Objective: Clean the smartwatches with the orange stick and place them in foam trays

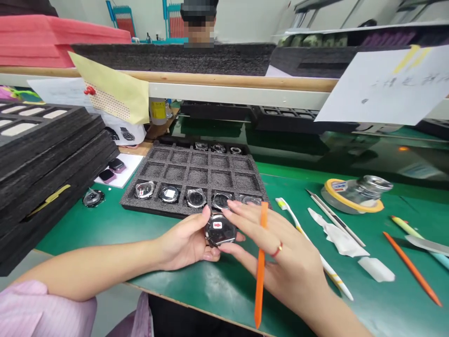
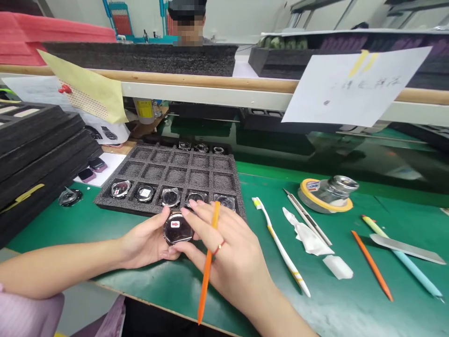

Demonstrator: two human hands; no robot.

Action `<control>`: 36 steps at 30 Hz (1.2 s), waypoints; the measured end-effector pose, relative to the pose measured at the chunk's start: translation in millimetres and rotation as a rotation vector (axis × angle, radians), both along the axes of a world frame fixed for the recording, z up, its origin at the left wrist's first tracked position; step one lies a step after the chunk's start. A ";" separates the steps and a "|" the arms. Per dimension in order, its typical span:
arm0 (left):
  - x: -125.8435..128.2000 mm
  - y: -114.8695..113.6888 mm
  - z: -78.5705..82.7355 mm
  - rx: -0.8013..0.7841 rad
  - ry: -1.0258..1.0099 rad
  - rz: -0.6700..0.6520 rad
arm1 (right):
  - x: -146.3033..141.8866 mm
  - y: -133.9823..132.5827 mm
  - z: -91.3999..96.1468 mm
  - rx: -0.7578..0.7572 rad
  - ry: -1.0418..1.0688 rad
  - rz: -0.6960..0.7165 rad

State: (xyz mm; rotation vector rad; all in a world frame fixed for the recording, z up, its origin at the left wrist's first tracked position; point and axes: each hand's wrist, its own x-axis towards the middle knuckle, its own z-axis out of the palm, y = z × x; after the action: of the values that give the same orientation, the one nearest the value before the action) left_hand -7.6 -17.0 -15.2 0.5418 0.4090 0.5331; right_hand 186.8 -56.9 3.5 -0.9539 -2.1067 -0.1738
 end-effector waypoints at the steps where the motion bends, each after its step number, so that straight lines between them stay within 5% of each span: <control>1: -0.5 0.0 -0.5 -0.010 0.001 0.004 | -1.1 -1.6 -1.4 0.043 -0.014 0.008; 6: -1.9 0.7 -2.1 -0.037 0.017 0.014 | -5.2 -8.5 -8.1 0.016 0.031 0.117; 12: 1.6 0.4 -2.2 -0.010 0.017 0.018 | -5.5 -5.1 -14.4 -0.027 0.173 -0.067; 18: 1.0 0.7 -4.6 -0.064 0.006 0.015 | -6.8 -9.7 -15.2 -0.062 0.143 0.043; 24: 1.2 -0.1 -6.2 -0.014 -0.001 0.023 | -7.2 -4.3 -16.0 -0.062 0.224 -0.100; 28: 1.3 -0.2 -6.8 -0.054 -0.015 0.034 | -7.0 -7.3 -19.1 -0.019 0.179 0.000; 34: 0.7 2.0 -5.2 -0.039 -0.014 -0.032 | 1.3 -16.6 -14.5 -0.211 0.324 0.280; 36: 0.6 2.7 -5.1 -0.019 -0.027 -0.050 | 3.6 -16.2 -12.4 -0.239 0.477 0.226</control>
State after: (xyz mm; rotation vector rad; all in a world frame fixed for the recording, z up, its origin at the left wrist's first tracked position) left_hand -7.0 -14.3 -20.3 0.5248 0.3733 0.4879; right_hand 190.4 -73.1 -8.9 -0.7873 -1.7909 0.3928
